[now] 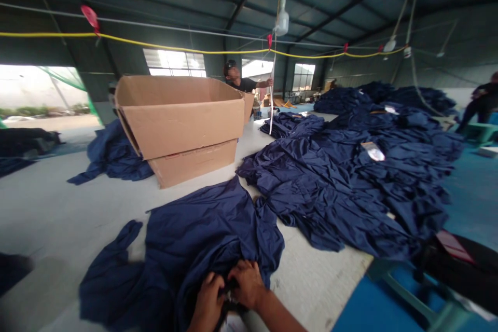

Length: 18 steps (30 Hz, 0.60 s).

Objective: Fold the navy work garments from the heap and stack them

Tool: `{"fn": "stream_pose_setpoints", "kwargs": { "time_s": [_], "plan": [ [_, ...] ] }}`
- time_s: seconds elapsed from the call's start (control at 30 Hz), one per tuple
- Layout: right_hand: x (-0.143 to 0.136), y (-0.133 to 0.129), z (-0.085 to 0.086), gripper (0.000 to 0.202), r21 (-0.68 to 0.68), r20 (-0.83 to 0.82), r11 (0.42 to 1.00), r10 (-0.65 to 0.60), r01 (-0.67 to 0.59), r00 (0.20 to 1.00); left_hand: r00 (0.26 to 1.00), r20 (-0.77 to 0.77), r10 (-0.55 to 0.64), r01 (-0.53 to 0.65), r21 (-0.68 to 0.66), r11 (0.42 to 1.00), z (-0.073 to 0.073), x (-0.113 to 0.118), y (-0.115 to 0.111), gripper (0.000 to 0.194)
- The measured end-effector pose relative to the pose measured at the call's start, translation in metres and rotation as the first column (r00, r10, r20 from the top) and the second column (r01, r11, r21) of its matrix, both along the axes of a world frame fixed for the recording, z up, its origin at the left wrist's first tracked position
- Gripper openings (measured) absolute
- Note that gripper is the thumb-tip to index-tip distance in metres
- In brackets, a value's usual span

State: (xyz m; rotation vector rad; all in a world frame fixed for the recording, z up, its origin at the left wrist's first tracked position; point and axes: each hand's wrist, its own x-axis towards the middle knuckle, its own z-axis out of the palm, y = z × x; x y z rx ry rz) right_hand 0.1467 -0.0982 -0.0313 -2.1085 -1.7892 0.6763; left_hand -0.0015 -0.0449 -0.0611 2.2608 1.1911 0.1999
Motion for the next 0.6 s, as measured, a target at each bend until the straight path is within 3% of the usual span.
{"fn": "stream_pose_setpoints", "kwargs": {
  "time_s": [0.17,0.3,0.6],
  "plan": [
    [-0.005,-0.003,-0.002,0.029,-0.004,0.017,1.0,-0.021,0.021,1.0,0.982,0.189,0.006,0.008,-0.07,0.997,-0.003,-0.001,0.003,0.02],
    [-0.003,-0.005,-0.004,0.029,0.025,-0.011,0.998,-0.053,0.053,0.999,0.915,0.391,0.101,-0.026,-0.191,0.981,-0.002,-0.001,0.01,0.02],
    [0.002,-0.007,-0.002,0.036,-0.006,-0.038,0.998,-0.058,0.058,0.998,0.889,0.442,0.123,-0.01,-0.251,0.968,0.006,-0.003,0.015,0.029]
  ]
}}
